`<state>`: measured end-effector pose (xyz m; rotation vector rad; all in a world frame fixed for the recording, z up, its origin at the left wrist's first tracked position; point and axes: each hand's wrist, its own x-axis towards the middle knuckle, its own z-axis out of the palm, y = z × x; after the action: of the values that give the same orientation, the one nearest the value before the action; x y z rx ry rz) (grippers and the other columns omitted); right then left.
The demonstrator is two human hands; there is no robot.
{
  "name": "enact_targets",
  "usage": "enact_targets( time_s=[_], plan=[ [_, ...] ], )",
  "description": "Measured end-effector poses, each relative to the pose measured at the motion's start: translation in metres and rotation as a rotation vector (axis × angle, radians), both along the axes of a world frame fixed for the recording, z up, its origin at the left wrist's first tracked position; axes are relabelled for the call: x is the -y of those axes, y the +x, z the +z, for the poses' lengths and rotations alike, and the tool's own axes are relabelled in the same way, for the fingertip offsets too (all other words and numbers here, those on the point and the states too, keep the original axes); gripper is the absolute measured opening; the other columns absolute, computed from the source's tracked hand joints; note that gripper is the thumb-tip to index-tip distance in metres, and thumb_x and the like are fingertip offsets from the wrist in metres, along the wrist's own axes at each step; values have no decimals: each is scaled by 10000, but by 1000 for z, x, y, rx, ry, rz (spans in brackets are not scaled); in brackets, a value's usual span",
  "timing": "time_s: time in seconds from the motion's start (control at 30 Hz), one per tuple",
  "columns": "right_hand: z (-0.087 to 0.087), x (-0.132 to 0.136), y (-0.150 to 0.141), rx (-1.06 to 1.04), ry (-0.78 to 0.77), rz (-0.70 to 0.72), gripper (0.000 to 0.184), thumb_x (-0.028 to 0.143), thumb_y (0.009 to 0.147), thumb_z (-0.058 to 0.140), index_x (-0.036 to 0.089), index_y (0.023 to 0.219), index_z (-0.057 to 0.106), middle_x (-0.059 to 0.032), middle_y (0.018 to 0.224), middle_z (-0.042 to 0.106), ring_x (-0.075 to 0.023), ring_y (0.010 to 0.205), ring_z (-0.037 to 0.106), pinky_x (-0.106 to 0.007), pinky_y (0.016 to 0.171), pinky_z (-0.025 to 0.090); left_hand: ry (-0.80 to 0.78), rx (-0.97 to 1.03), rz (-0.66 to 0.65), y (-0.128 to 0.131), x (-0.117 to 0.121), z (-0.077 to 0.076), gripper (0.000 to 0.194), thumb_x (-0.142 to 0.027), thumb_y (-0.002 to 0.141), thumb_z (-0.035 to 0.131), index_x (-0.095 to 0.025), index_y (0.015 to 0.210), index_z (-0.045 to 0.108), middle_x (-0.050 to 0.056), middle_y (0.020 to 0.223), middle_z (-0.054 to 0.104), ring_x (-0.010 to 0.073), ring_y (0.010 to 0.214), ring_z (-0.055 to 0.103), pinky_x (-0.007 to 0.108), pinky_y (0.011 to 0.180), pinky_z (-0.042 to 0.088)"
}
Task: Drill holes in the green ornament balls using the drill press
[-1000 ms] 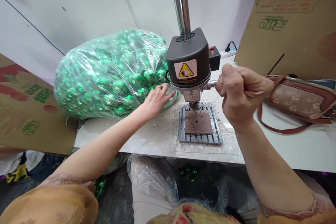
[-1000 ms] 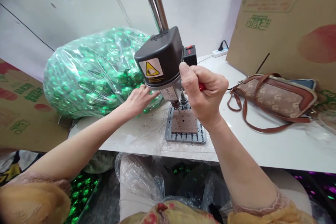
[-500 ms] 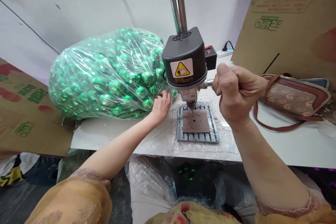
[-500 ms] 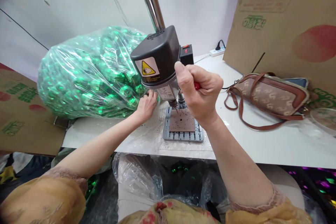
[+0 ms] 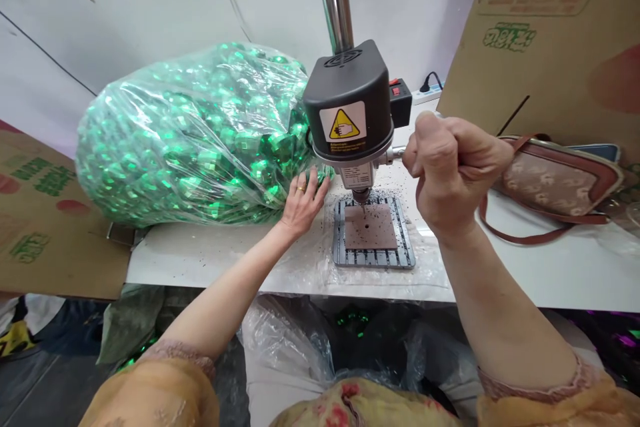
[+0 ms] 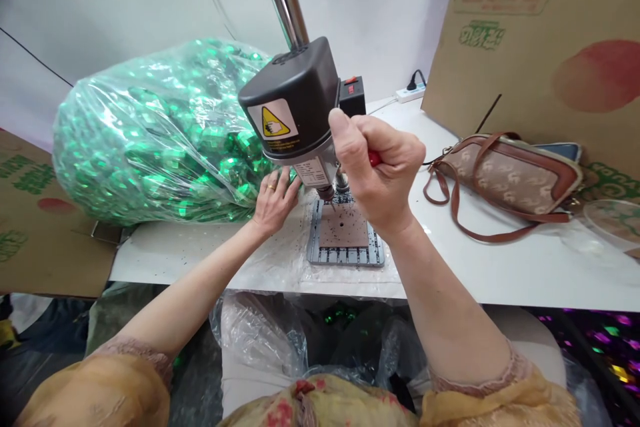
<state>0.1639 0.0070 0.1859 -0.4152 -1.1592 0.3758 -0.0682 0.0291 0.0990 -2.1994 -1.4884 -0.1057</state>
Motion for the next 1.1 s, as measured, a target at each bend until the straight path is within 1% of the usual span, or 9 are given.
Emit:
enact_targets(
  time_s=[0.17,0.27,0.43,0.5,0.63,0.77,0.93,1.0,1.1],
  plan=[
    [0,0,0,-22,31,19,515,354,906,630,187,500,361,42,445,326,-53,435,284,-308,480,181,-35,-184,158,11,-8,3,539,-42,930,341,-143,1435,499,249,1515,482,352,1272,579,475,935,530],
    [0,0,-1,-14,23,-7,530,376,914,618,183,506,341,43,456,334,-50,427,295,-304,480,180,-78,-144,179,21,-15,13,496,-51,927,359,-123,1388,527,240,1483,514,324,1212,605,411,880,557],
    [1,-1,0,-22,62,33,503,331,910,629,178,521,349,47,457,320,-43,429,307,-294,466,188,-1,140,-5,20,-10,17,359,-279,985,481,-173,1309,594,203,1412,583,321,1330,540,486,1095,456],
    [1,0,0,-11,61,26,500,349,913,624,181,525,357,46,457,331,-43,433,299,-295,467,195,15,209,-92,15,-3,11,326,-326,997,480,-209,1259,637,194,1412,584,319,1357,526,521,1128,411],
    [1,0,0,-20,32,13,514,395,903,630,193,517,358,40,460,333,-59,429,291,-322,482,189,-41,374,-188,7,20,-10,307,-363,993,484,-227,1167,697,184,1369,612,296,1295,577,482,1074,461],
    [-1,1,0,-14,-49,-18,538,492,872,636,226,497,357,24,453,313,-109,432,289,-362,483,212,-96,889,-199,22,54,-34,339,-490,943,557,-230,1103,704,154,1280,646,272,1217,614,427,1032,507],
    [-3,2,1,21,-120,-80,559,571,870,595,242,508,325,8,468,303,-142,469,314,-380,506,255,-420,1948,81,56,74,-49,386,-558,920,580,-241,1136,618,65,1054,679,187,889,695,321,767,587],
    [-3,1,0,26,-110,-90,556,562,877,590,243,521,305,9,474,287,-146,473,328,-378,507,257,-561,2173,112,63,71,-47,408,-556,899,618,-234,1150,601,60,1072,672,174,874,696,313,757,587],
    [-2,0,0,34,-87,-112,571,583,872,586,241,535,277,15,470,262,-138,456,315,-375,479,246,-614,2307,100,64,63,-41,399,-459,822,748,-230,1109,595,35,1088,670,159,910,690,339,846,588]
  ],
)
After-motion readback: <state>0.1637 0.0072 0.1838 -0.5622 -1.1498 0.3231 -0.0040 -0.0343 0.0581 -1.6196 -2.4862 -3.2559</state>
